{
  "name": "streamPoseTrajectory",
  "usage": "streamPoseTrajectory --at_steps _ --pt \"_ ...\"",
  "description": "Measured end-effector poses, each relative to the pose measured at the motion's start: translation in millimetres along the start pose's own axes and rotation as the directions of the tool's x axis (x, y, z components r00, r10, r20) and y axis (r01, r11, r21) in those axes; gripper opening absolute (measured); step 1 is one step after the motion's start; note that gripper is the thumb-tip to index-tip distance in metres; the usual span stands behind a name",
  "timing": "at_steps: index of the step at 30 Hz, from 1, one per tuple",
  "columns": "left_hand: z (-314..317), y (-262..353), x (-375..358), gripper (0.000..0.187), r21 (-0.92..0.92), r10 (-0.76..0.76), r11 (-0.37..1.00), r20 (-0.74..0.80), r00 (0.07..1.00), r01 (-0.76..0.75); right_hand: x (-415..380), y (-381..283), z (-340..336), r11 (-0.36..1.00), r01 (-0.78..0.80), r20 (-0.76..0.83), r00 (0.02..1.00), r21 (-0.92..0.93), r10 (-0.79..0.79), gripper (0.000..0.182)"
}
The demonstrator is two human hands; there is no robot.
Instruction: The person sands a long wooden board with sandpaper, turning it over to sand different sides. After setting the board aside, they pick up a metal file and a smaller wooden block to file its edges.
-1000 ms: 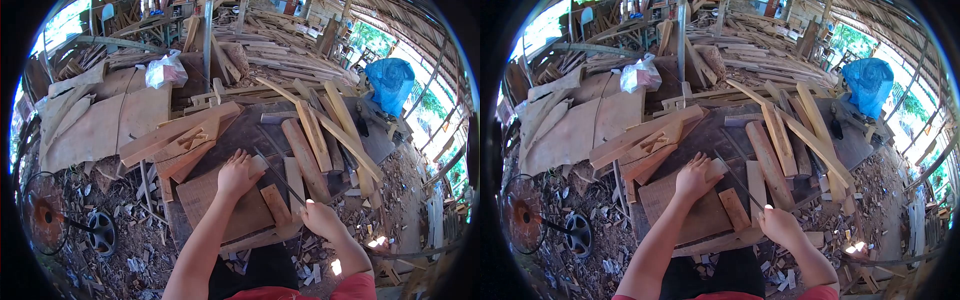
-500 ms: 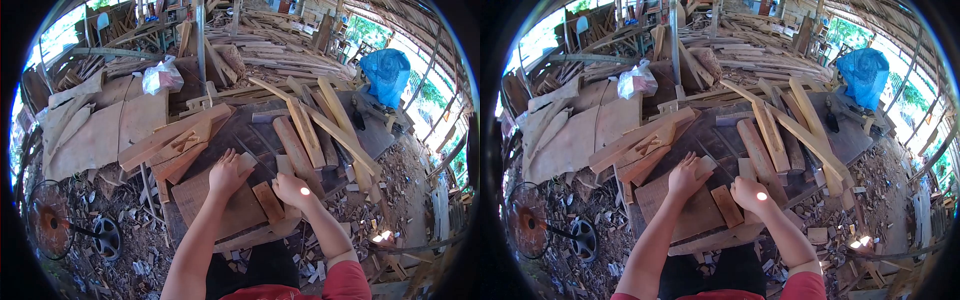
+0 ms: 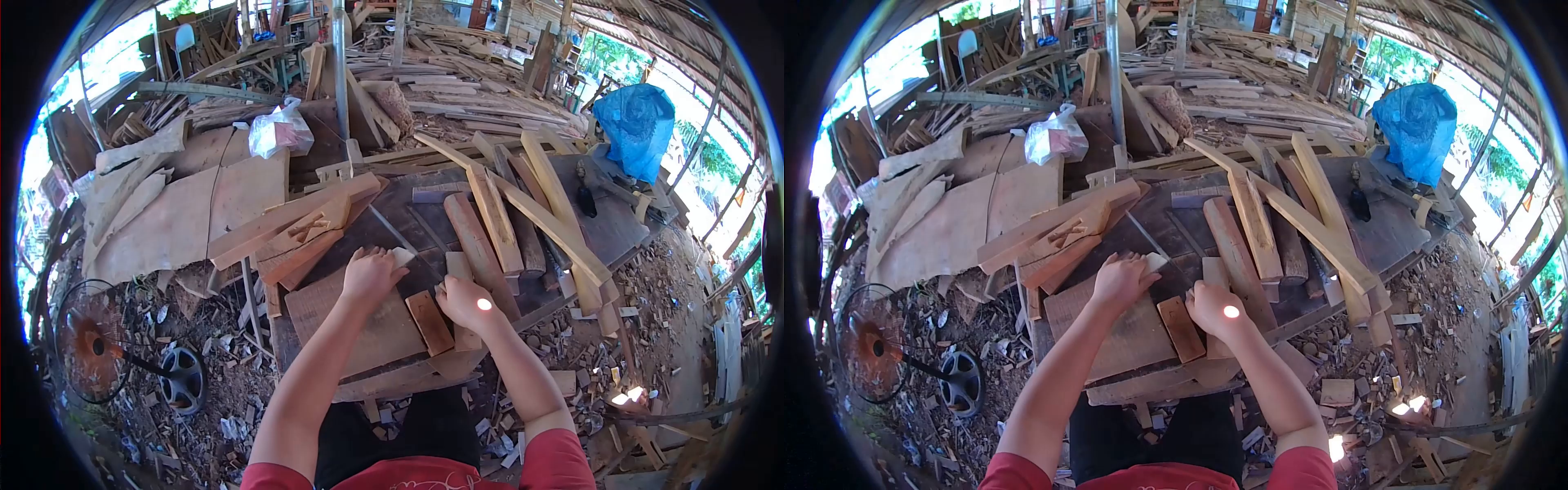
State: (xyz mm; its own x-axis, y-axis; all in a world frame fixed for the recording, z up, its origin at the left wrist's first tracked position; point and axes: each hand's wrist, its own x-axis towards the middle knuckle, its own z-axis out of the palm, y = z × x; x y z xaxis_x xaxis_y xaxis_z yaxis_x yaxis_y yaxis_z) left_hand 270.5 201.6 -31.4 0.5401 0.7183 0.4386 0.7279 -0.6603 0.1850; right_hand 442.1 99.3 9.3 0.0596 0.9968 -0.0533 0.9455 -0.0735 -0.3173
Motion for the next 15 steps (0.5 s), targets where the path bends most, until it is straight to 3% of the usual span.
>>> streamPoseTrajectory --at_steps 1,2,4,11,15 --pt "-6.8 2.6 2.2 0.035 -0.007 0.017 1.000 0.101 0.995 -0.017 -0.3 -2.9 -4.8 1.000 -0.011 0.002 1.000 0.008 0.011 0.029" --pt "-15.5 7.9 3.0 0.035 -0.005 0.015 1.000 0.102 0.995 -0.015 -0.6 -5.5 -9.3 1.000 -0.022 0.002 1.000 0.016 0.022 0.030" --pt "-30.0 17.5 4.1 0.033 -0.024 -0.077 0.996 0.175 0.982 0.082 -2.1 -9.3 -16.0 0.999 -0.029 0.015 0.999 0.023 0.029 0.030" --pt "-33.3 16.4 -0.3 0.032 -0.013 -0.134 0.990 0.156 0.979 0.138 0.6 -15.3 -14.4 0.996 -0.034 0.049 0.998 0.078 0.031 0.033" --pt "-25.5 7.9 -3.0 0.027 0.065 -0.099 0.993 0.030 0.995 0.097 9.0 -19.2 -11.0 0.996 -0.021 0.031 0.999 0.088 0.018 0.033"
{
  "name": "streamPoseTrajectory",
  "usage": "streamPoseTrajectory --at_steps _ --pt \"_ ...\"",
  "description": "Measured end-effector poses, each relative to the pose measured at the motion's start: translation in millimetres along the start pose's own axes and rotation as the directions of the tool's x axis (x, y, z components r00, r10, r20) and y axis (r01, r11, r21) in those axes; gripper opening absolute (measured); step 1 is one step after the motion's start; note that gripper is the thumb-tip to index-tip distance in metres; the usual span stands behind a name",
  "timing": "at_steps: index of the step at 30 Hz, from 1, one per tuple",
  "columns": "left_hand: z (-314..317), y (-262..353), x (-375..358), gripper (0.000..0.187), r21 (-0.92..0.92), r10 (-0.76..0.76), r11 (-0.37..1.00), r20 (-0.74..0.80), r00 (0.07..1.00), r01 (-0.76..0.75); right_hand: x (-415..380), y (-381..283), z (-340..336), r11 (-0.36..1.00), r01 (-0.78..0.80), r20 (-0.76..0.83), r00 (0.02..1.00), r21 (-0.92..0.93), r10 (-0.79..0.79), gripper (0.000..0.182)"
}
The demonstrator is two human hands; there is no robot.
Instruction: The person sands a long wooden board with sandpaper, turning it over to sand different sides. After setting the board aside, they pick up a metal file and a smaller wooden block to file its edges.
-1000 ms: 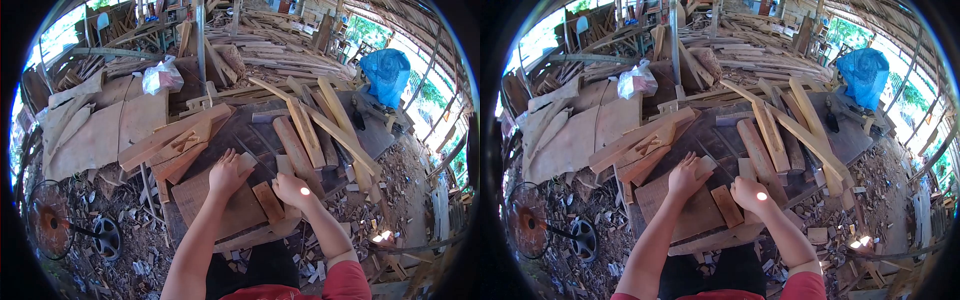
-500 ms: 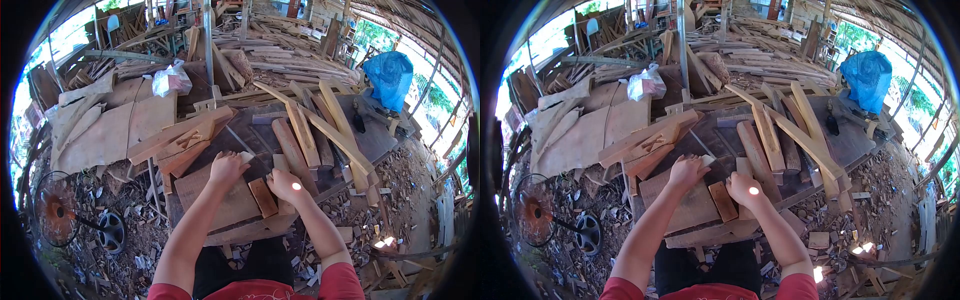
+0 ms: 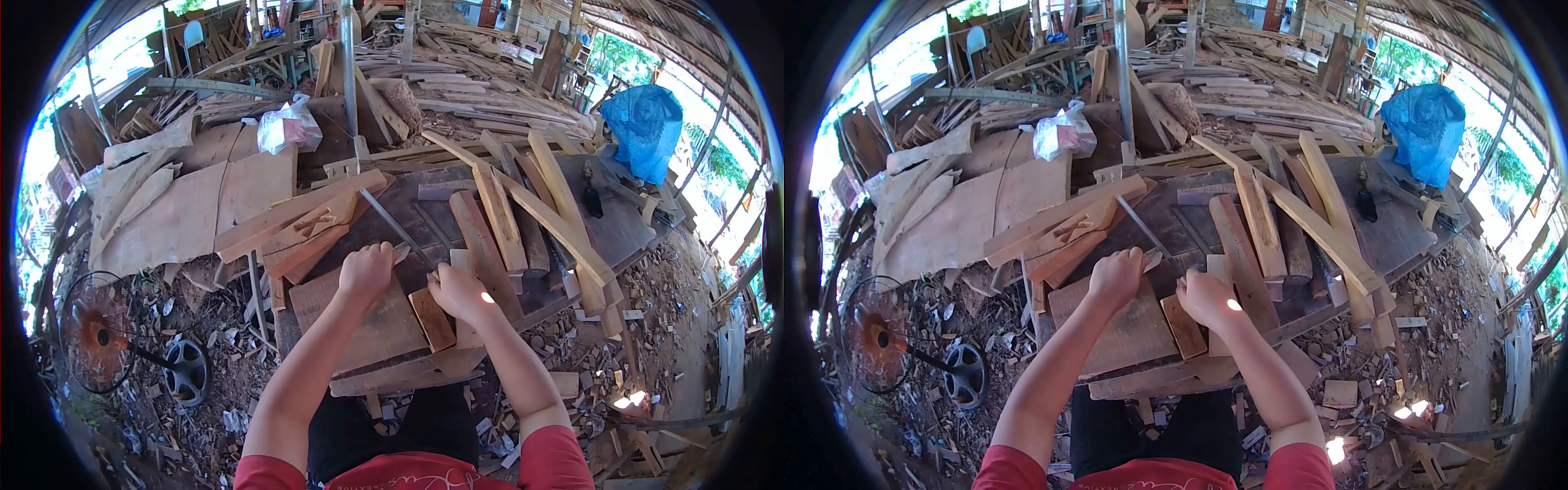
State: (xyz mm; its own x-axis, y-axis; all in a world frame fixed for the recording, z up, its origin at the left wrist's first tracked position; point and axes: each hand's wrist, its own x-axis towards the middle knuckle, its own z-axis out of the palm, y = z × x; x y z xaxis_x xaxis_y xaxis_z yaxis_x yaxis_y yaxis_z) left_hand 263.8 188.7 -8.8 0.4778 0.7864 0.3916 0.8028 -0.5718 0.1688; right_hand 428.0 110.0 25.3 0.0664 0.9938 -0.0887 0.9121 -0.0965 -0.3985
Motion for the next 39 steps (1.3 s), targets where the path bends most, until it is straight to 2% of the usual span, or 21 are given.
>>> streamPoseTrajectory --at_steps 1,5,7,11,13,18,23,25,29,31,39 --pt "0.4 -2.3 -0.3 0.025 0.041 0.025 0.999 -0.049 0.998 -0.023 1.9 -1.6 0.3 1.000 0.006 -0.013 1.000 0.006 -0.006 0.033" --pt "-3.8 -8.8 5.3 0.029 0.048 0.000 0.999 -0.019 1.000 0.000 11.0 -2.5 4.9 1.000 0.029 -0.045 0.999 -0.002 -0.029 0.033" --pt "-9.5 -10.4 7.8 0.043 0.029 0.024 0.999 0.060 0.998 -0.026 12.0 -2.5 6.8 1.000 0.029 -0.052 0.998 -0.005 -0.030 0.033" --pt "-20.6 -6.4 9.7 0.055 0.073 0.049 0.996 0.120 0.992 -0.058 13.9 -2.0 11.6 0.999 0.038 -0.070 0.997 -0.005 -0.038 0.033" --pt "-26.6 2.9 12.8 0.059 0.053 -0.020 0.999 0.285 0.958 0.005 14.0 -1.1 12.1 0.999 0.028 -0.064 0.998 -0.016 -0.029 0.033" --pt "-8.7 1.7 7.9 0.058 -0.008 -0.029 0.999 0.160 0.987 0.031 16.6 7.7 20.1 0.999 0.036 -0.087 0.996 0.014 -0.034 0.033" --pt "15.5 -4.7 -6.7 0.057 -0.082 -0.049 0.995 0.007 0.999 0.050 20.9 10.0 25.9 0.997 0.028 -0.046 0.998 -0.077 -0.032 0.032" --pt "24.9 -8.4 -11.5 0.060 -0.113 -0.002 0.994 -0.089 0.996 -0.008 20.6 9.6 23.1 0.996 0.043 -0.046 0.998 -0.074 -0.047 0.032" --pt "30.6 -9.4 -10.5 0.063 -0.176 -0.050 0.984 -0.122 0.991 0.027 18.6 4.9 21.6 0.995 0.043 -0.058 0.997 -0.088 -0.048 0.032" --pt "28.4 -7.8 -9.3 0.064 -0.223 -0.116 0.970 -0.051 0.992 0.101 21.1 5.3 26.1 0.994 0.041 -0.075 0.996 -0.101 -0.049 0.031" --pt "25.9 -7.8 -10.5 0.065 -0.240 -0.136 0.963 -0.058 0.989 0.119 24.9 2.8 23.9 0.982 0.051 -0.053 0.997 -0.182 -0.061 0.030"
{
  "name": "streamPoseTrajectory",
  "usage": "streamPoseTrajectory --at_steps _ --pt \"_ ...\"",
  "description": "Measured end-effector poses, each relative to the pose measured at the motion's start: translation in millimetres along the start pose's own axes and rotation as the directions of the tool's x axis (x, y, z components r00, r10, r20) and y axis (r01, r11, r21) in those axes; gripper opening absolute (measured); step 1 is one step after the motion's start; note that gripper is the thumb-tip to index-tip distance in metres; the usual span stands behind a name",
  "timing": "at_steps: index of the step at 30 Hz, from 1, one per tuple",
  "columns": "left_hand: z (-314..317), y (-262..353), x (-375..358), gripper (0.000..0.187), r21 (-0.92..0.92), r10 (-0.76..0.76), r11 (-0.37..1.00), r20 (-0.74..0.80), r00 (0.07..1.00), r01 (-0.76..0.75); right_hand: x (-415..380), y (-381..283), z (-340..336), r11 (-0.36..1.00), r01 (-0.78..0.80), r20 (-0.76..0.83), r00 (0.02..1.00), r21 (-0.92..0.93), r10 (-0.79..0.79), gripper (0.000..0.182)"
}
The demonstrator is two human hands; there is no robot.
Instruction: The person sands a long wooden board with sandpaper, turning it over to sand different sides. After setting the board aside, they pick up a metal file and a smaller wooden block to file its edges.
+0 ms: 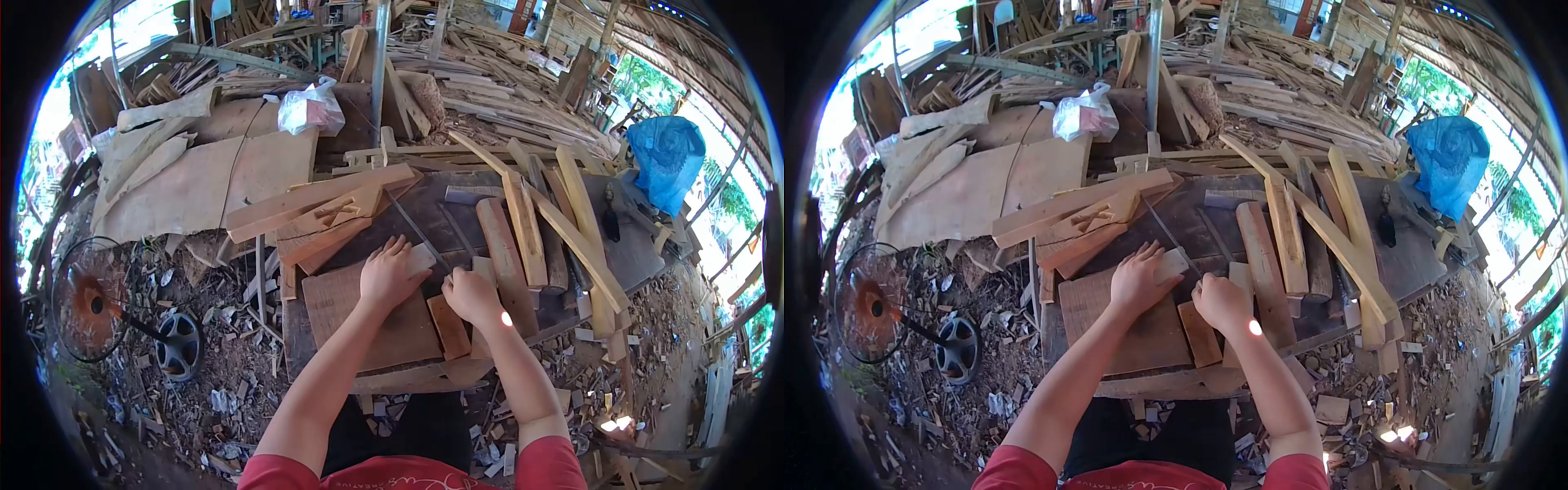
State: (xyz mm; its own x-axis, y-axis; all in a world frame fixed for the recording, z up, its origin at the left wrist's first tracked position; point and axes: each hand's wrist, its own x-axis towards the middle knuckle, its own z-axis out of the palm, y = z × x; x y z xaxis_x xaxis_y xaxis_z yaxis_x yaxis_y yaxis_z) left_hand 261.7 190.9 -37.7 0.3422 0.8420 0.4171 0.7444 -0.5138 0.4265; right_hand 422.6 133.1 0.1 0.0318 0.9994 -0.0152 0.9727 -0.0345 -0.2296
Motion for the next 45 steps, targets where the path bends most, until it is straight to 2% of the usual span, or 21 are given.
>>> streamPoseTrajectory --at_steps 17,32,45 --pt "8.1 -2.7 -0.2 0.063 0.020 0.015 1.000 -0.061 0.998 -0.014 -40.0 10.2 -5.8 0.997 -0.078 0.023 0.997 -0.011 0.078 0.027" --pt "7.1 -4.1 -1.3 0.061 -0.025 0.000 1.000 -0.098 0.995 -0.002 -12.1 -3.9 1.1 1.000 -0.020 -0.053 0.998 0.018 0.021 0.027" --pt "7.8 -4.6 -2.0 0.060 -0.026 0.002 1.000 -0.108 0.994 -0.005 -9.5 -7.3 -2.2 0.999 -0.035 -0.018 0.999 0.002 0.035 0.027"
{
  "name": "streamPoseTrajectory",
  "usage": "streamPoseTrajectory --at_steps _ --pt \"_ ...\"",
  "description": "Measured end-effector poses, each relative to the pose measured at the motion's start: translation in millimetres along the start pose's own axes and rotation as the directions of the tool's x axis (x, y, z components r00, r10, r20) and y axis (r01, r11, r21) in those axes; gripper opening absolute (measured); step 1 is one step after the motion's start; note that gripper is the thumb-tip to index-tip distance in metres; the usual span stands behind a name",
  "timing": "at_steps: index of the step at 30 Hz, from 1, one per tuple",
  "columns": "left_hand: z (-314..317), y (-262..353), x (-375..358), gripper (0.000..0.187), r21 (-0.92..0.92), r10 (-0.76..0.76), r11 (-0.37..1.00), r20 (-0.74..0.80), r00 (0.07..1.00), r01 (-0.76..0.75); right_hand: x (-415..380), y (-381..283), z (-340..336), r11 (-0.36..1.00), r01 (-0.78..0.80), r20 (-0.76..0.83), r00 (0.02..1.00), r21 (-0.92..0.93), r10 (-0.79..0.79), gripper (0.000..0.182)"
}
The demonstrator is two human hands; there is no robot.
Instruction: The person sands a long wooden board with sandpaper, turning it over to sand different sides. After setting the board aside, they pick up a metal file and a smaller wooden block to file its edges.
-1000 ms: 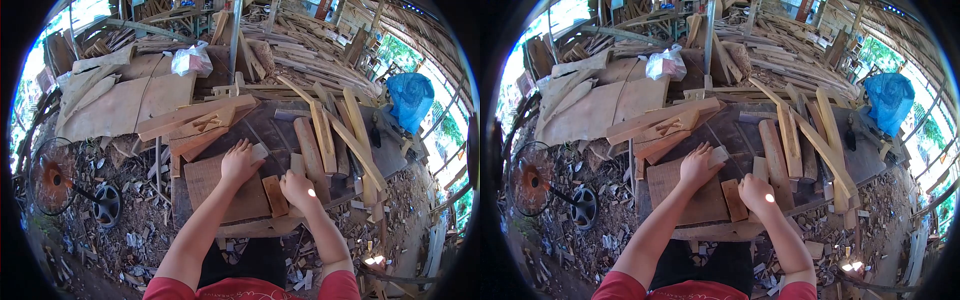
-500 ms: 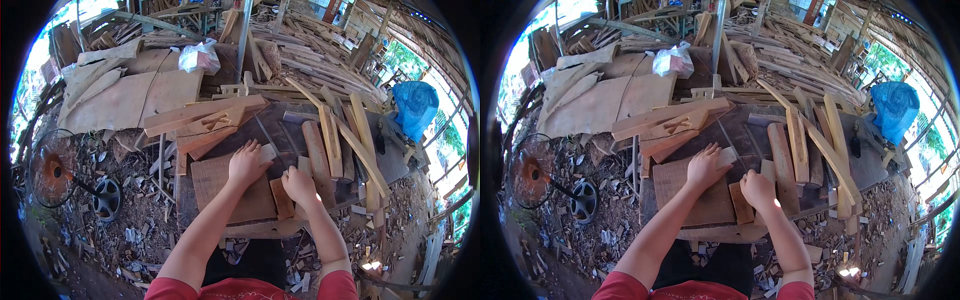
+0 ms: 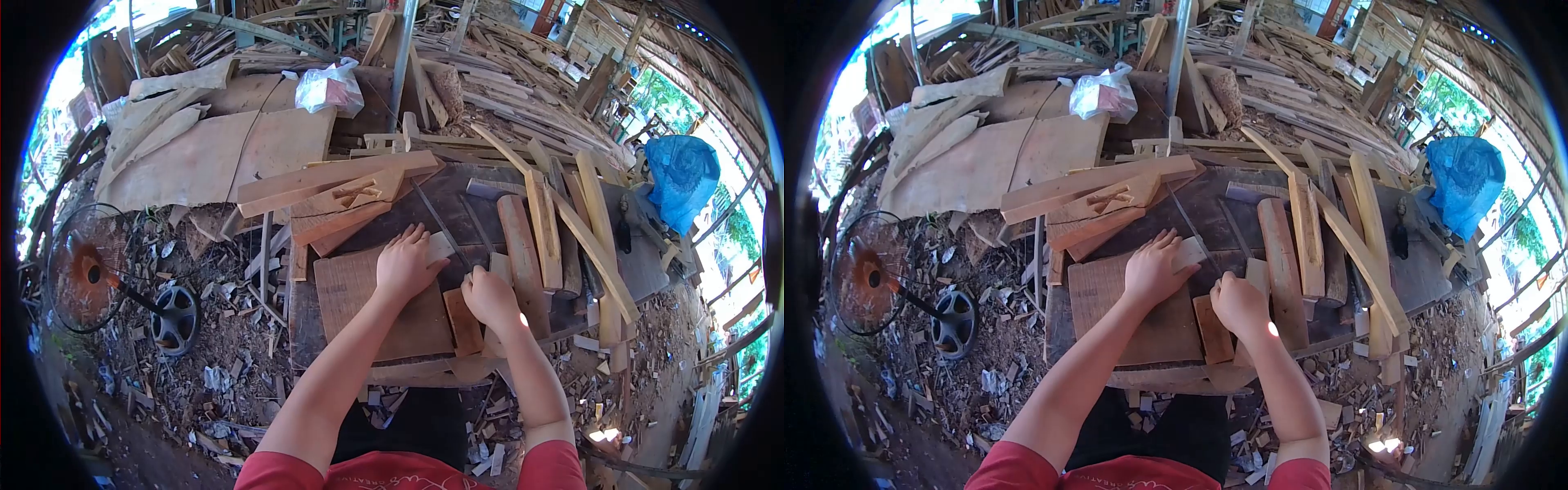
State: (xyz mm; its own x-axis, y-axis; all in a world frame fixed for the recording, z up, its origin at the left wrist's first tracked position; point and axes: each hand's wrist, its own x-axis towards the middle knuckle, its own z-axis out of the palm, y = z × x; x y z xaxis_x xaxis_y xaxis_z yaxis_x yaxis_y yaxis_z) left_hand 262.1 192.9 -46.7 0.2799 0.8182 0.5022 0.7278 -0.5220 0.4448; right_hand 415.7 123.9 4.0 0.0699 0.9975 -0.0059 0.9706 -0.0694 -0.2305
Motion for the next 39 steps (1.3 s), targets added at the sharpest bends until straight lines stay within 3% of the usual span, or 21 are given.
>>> streamPoseTrajectory --at_steps 21,27,29,39 --pt "-1.9 4.7 -1.4 0.061 0.016 -0.011 1.000 0.047 0.999 0.010 -8.3 -0.4 -7.9 0.999 0.008 0.045 0.999 -0.048 -0.006 0.028" --pt "-3.2 4.5 -1.4 0.060 0.007 -0.028 1.000 0.046 0.999 0.027 -54.2 14.9 -18.6 0.997 -0.040 0.070 0.997 -0.069 0.045 0.027" --pt "-1.4 4.4 -2.2 0.060 -0.001 -0.029 1.000 0.051 0.998 0.029 -79.5 15.0 -30.7 0.987 -0.123 0.114 0.984 -0.099 0.135 0.028" --pt "-1.0 2.9 -0.3 0.060 -0.002 0.008 1.000 0.078 0.997 -0.008 -79.7 15.5 -51.0 0.983 -0.174 0.179 0.967 -0.061 0.183 0.029"
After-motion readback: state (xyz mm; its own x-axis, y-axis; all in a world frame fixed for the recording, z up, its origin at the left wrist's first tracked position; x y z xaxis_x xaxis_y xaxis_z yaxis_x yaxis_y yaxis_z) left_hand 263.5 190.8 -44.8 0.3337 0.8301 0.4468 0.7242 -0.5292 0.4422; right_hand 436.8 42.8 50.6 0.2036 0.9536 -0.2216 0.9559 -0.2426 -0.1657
